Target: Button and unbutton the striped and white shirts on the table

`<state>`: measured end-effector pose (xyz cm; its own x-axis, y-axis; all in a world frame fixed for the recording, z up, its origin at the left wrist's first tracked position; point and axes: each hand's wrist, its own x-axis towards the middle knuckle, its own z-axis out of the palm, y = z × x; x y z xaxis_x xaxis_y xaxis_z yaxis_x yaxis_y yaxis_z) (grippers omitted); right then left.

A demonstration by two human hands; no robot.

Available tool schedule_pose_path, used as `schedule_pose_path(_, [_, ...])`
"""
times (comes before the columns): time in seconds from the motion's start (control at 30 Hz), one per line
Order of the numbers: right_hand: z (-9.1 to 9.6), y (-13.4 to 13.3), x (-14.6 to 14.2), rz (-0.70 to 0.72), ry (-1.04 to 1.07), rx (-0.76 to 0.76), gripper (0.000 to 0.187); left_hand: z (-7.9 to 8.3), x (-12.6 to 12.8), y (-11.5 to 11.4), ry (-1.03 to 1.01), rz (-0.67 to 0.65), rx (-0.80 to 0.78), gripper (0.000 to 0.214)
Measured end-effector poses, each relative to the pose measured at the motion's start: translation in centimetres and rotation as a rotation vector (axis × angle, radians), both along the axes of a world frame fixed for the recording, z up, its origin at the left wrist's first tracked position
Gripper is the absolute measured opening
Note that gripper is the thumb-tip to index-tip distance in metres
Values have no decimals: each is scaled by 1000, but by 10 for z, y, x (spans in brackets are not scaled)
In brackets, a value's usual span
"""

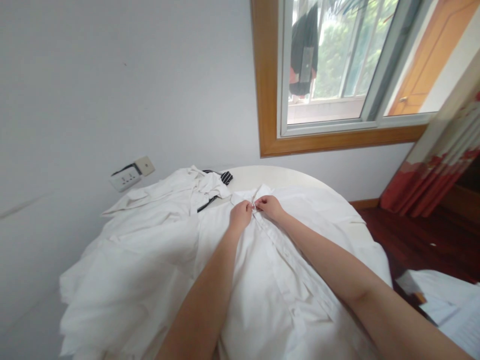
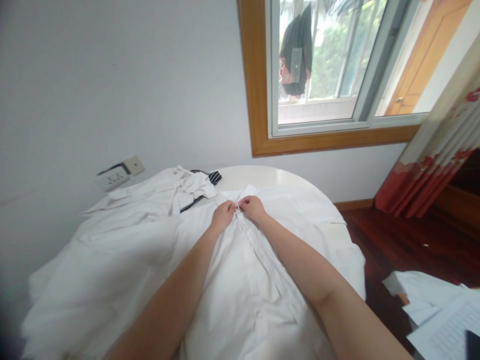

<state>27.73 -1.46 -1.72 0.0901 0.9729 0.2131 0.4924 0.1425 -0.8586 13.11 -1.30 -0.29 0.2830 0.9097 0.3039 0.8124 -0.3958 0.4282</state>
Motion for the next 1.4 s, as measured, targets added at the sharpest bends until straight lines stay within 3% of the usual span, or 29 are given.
schedule_pose_path(0.3, [4, -11, -12, -20, -88, 18, 14, 1, 4, -7, 249, 30, 203, 26])
schedule_pose_path(0.47, [11, -23, -23, -100, -266, 99, 17, 1, 5, -8, 249, 30, 200, 26])
schedule_pose_path(0.63, [10, -19, -12, -24, -213, 100, 7, -2, 4, -6, 233, 42, 179, 28])
schedule_pose_path(0.73, [7, -16, -9, -31, -222, 150, 14, -3, 3, -4, 220, 35, 172, 28])
schedule_pose_path(0.9, [6, -20, -14, -75, -276, 204, 24, -2, 3, -5, 205, 49, 162, 26])
schedule_pose_path(1.2, [9, -25, -21, -156, -344, 237, 12, 0, 3, -6, 131, 27, 144, 26])
schedule_pose_path(1.4, [16, -18, -1, -226, -294, 203, 9, 2, 5, -8, 143, 42, 121, 23])
